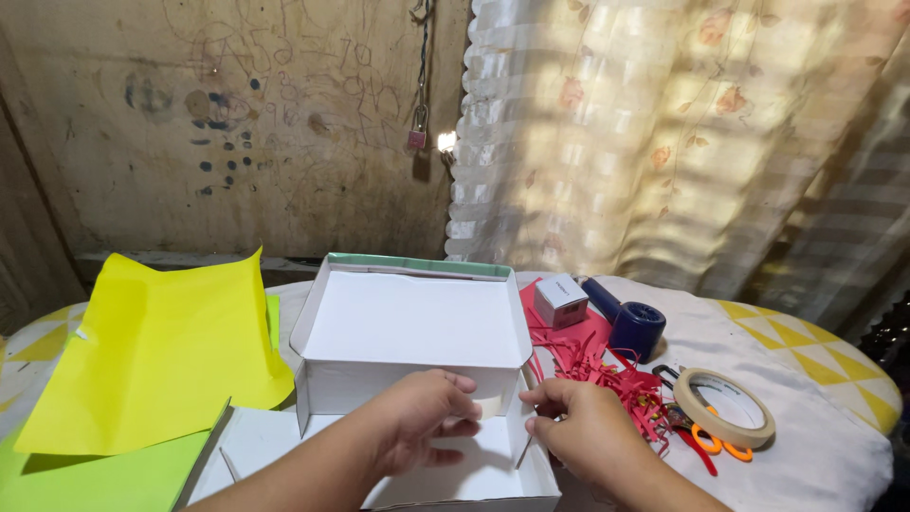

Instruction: The person assembles a white paper box by folding its flaps and securing them with tape. They repeatedly cut pieces of tape with scissors and apply them to the box edges to hold the structure together.

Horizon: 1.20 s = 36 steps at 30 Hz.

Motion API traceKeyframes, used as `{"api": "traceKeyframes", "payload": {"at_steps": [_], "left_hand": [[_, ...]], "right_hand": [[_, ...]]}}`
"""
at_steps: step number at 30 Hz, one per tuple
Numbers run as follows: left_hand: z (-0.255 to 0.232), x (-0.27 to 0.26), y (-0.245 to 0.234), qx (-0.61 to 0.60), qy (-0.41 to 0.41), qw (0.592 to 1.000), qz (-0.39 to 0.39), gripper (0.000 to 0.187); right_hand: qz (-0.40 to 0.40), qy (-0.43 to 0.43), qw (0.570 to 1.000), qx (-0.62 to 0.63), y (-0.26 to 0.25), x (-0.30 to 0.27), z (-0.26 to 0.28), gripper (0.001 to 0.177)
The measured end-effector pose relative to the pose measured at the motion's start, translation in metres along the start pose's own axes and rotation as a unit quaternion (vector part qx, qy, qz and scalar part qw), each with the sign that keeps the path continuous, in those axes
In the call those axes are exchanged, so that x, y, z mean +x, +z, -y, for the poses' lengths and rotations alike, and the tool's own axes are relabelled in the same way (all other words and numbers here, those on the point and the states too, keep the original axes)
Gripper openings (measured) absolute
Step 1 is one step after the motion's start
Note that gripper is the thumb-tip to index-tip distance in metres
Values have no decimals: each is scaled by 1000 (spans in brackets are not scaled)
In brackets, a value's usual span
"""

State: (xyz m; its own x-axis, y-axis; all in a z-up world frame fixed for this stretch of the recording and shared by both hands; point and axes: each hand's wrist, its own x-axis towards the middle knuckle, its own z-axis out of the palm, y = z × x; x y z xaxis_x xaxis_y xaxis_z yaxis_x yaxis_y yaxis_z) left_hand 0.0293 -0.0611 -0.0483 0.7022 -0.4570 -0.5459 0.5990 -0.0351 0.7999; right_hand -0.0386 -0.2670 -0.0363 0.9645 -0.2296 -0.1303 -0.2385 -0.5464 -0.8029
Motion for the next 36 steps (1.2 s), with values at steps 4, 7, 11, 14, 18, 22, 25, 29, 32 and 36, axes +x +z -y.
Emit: {"api": "traceKeyframes", "payload": {"at_steps": [4,7,11,14,18,22,25,29,32,36], "left_hand": [[-9,-3,-4,103,32,994,27,45],[-5,-2,-5,106,40,992,54,45],[12,10,-13,153,97,981,72,44],[22,17,-16,200,101,970,93,48],[22,17,-5,270,50,952,138,53],[19,21,-5,207,0,962,178,54],[25,36,-18,171,-9,968,183,53],[23,36,-12,132,-20,984,115,50],[5,1,13,87,-51,994,31,44],[-12,-34,17,83,-19,993,79,26]], "right_hand": [[-6,-17,1000,-16,2,0,1,30],[-7,-24,999,-31,0,0,-1,30],[-31,-59,996,-63,1,-3,0,32],[-47,-29,996,-66,5,-7,8,30],[-48,-12,997,-64,4,-13,17,30],[-51,-7,997,-64,4,-14,17,30],[-69,-41,991,-104,3,-14,13,31],[-54,-40,994,-86,1,-13,9,31],[-45,-30,997,-59,1,-13,8,30],[-41,-6,997,-70,-2,-13,9,30]]}}
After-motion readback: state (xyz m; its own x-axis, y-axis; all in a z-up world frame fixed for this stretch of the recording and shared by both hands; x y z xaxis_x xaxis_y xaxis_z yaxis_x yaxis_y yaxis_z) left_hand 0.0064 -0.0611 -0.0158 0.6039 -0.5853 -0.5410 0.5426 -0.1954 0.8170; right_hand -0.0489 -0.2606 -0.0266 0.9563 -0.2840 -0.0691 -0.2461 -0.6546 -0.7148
